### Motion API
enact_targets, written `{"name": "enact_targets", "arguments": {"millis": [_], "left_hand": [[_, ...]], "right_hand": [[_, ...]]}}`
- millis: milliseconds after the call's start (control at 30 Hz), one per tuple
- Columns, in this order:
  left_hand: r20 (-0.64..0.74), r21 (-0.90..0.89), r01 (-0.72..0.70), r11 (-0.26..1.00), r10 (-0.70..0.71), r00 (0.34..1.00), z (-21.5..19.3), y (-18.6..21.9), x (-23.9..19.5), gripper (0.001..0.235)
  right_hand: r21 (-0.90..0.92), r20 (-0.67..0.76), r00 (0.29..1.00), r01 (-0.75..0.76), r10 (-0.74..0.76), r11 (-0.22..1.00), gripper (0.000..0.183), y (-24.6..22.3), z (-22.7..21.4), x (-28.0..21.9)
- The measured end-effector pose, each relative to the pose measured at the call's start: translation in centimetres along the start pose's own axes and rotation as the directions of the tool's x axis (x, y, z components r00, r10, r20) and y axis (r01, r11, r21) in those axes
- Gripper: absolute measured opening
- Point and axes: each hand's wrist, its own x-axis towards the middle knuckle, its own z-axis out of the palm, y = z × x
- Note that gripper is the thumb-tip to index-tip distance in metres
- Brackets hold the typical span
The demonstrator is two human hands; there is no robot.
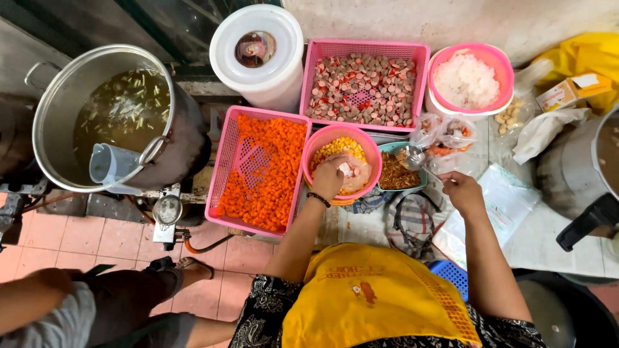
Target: Portioning various food ingredients such as diced carrots, corn, and sliced sausages into individual plastic bags.
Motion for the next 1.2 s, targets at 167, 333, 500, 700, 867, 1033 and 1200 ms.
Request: {"name": "enact_targets", "arguments": {"millis": [167,333,500,700,867,1033,1200], "left_hand": [[-0.086,-0.14,-0.095,0.986,0.083,0.993,0.4,-0.7,-0.2,0.05],[-0.103,-0.199,-0.092,0.976,0.072,0.992,-0.7,0.0,-0.9,0.058],[-0.093,-0.227,-0.063,0.972,0.042,0.995,-0.8,-0.3,-1.4,0.058],[-0.132,-0.231,-0.078,0.97,0.048,0.99,-1.0,0.4,-2.4,0.057],[-0.135,-0.193,-0.136,0.972,0.111,0.985,-0.6,0.2,-1.8,0.059],[-0.062,-0.217,-0.002,0.976,-0.012,0.998,-2.4,3.5,-1.2,0.062],[-0.103,-0.217,-0.087,0.972,0.066,0.992,-1.3,7.6,-0.3,0.052]], "right_hand": [[0.281,0.055,0.998,-0.026,0.011,0.959,0.02,1.5,0.5,0.0],[0.439,0.233,0.97,-0.165,0.065,0.883,0.023,-4.4,1.9,-4.7],[-0.23,-0.043,0.907,0.399,-0.418,0.888,0.019,-13.8,6.6,-12.8],[-0.302,-0.166,0.856,0.428,-0.489,0.852,0.018,-13.5,3.2,-15.1],[-0.198,-0.404,0.846,0.29,-0.347,0.936,0.022,-7.5,-8.7,-12.6],[-0.484,-0.621,0.706,-0.003,-0.341,0.875,0.015,5.7,-24.2,-4.5],[-0.497,-0.604,0.787,-0.497,0.127,0.712,0.03,18.5,-34.2,4.9]]}}
